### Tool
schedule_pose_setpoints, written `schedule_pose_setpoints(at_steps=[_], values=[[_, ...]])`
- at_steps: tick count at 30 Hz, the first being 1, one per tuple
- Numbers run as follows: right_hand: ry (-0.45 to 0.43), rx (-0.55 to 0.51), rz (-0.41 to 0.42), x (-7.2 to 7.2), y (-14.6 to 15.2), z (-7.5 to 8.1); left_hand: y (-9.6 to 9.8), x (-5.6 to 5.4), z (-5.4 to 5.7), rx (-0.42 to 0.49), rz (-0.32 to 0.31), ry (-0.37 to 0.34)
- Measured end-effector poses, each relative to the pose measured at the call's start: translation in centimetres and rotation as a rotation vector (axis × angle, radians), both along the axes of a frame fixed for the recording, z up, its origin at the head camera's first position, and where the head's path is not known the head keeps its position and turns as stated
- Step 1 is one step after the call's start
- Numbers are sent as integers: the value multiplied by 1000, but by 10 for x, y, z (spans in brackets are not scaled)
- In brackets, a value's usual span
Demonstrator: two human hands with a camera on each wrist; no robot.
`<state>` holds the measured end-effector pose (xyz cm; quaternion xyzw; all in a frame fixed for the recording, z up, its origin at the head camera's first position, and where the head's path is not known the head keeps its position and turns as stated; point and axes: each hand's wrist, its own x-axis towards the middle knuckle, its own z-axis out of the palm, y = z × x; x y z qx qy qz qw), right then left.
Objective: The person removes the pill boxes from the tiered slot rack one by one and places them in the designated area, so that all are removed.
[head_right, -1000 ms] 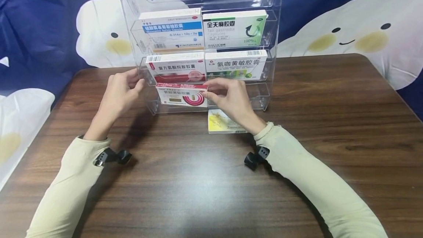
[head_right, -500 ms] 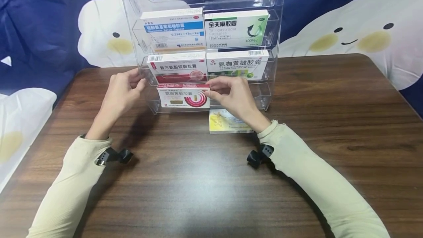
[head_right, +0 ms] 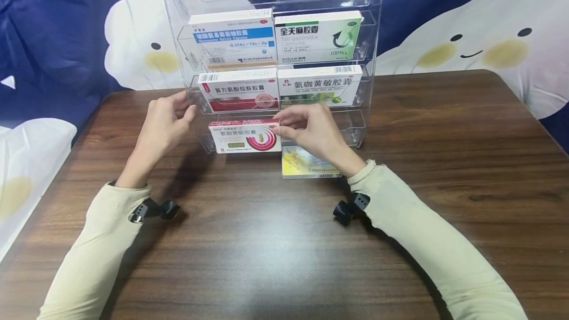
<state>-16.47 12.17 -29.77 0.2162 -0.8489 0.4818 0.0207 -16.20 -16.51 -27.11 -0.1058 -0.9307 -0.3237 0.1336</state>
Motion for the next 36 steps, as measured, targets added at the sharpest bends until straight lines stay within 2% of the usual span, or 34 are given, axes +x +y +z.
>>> schedule_pose_setpoints(at_steps=[11, 30, 36], values=[[-48, 43, 24, 0, -3, -5, 0, -1, -2, 8, -2, -13], [-101, 44, 92, 2, -8, -11, 0, 0, -1, -5, 7, 4], [-157, 84, 110, 4, -9, -11, 0, 0, -1, -8, 7, 5]])
